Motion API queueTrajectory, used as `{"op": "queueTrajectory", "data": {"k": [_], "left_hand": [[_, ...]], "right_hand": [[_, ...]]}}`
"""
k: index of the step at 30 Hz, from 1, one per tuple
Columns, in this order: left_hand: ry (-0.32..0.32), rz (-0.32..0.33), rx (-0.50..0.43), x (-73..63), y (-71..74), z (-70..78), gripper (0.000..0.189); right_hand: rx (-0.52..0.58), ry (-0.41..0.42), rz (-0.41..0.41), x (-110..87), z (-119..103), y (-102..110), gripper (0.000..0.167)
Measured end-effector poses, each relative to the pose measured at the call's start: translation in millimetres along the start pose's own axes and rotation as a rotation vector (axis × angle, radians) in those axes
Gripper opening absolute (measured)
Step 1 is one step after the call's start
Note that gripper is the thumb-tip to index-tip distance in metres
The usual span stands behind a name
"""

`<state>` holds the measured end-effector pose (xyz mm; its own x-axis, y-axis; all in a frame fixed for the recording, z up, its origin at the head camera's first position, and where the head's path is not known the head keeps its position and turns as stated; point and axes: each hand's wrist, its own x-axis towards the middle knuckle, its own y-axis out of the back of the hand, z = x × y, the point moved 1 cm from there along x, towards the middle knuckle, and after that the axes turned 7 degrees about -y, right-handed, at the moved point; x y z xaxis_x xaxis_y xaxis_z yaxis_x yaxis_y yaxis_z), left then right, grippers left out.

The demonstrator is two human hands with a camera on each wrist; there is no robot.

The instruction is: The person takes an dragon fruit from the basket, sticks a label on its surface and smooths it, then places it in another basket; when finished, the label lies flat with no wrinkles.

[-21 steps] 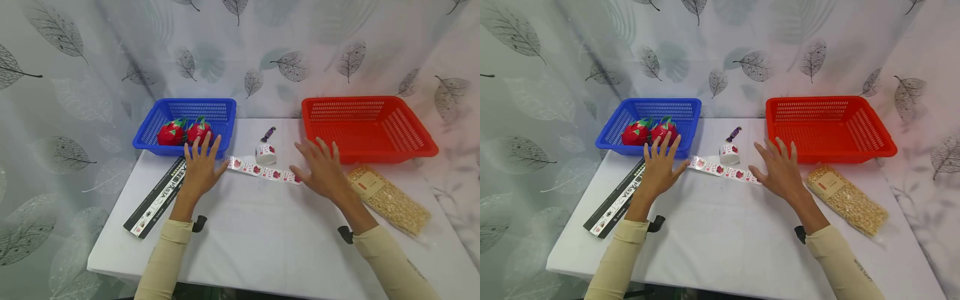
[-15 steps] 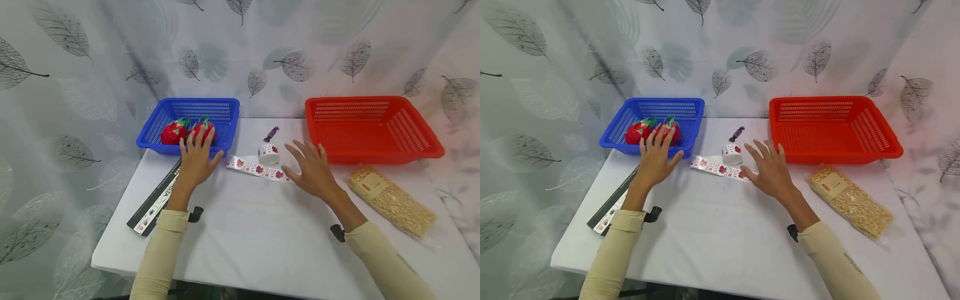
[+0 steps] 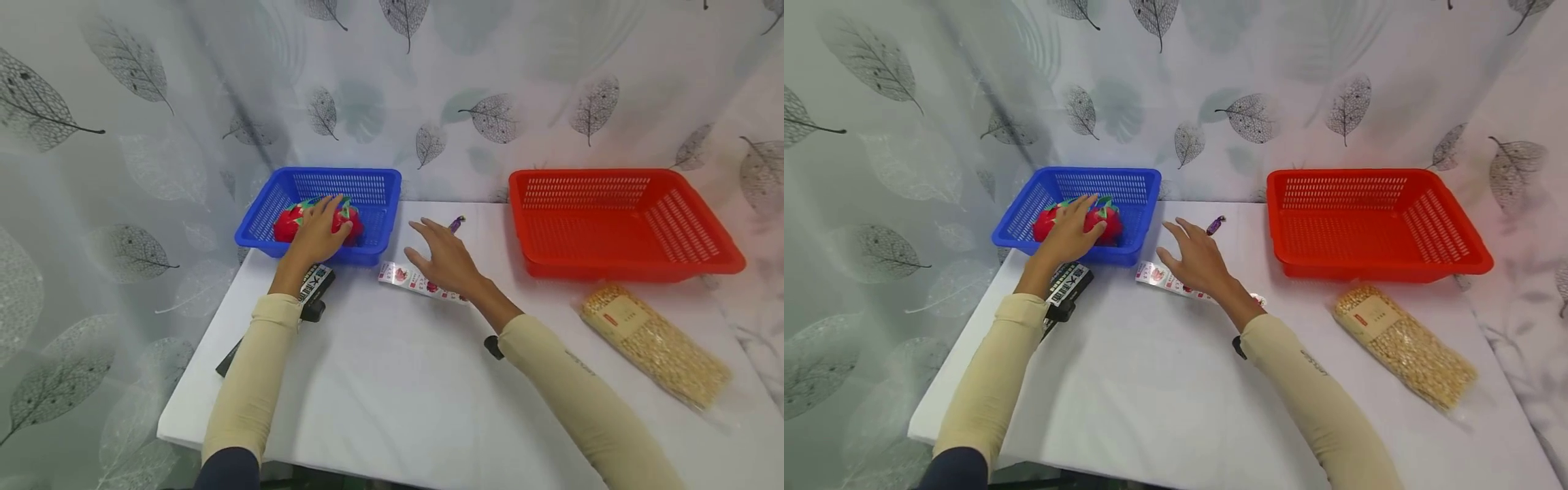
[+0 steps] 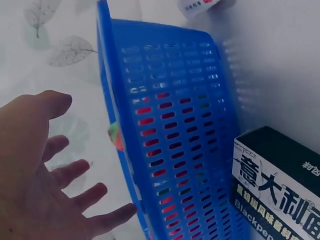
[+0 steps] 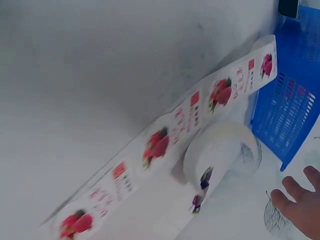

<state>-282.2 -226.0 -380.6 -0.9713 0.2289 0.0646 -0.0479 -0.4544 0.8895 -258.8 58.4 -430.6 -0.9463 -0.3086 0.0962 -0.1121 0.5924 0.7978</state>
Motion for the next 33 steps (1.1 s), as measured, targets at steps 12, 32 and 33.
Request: {"op": "queueTrajectory", "data": {"k": [12, 32, 33], "left_hand": [[0.064, -0.142, 0.011, 25.7, -26.5, -9.1, 0.067], [0.151, -0.12, 0.032, 54.0, -36.5, -31.1, 0.083], [0.16, -0.113, 0.032, 56.1, -36.2, -31.1, 0.084]], "right_hand": [[0.014, -0.07, -0.055, 31.6, -15, -37, 0.067], [-0.025, -0.083, -0.078, 49.6, -15, -38, 0.07], [-0.027, -0.08, -0.077, 51.5, -15, -37, 0.07]]}}
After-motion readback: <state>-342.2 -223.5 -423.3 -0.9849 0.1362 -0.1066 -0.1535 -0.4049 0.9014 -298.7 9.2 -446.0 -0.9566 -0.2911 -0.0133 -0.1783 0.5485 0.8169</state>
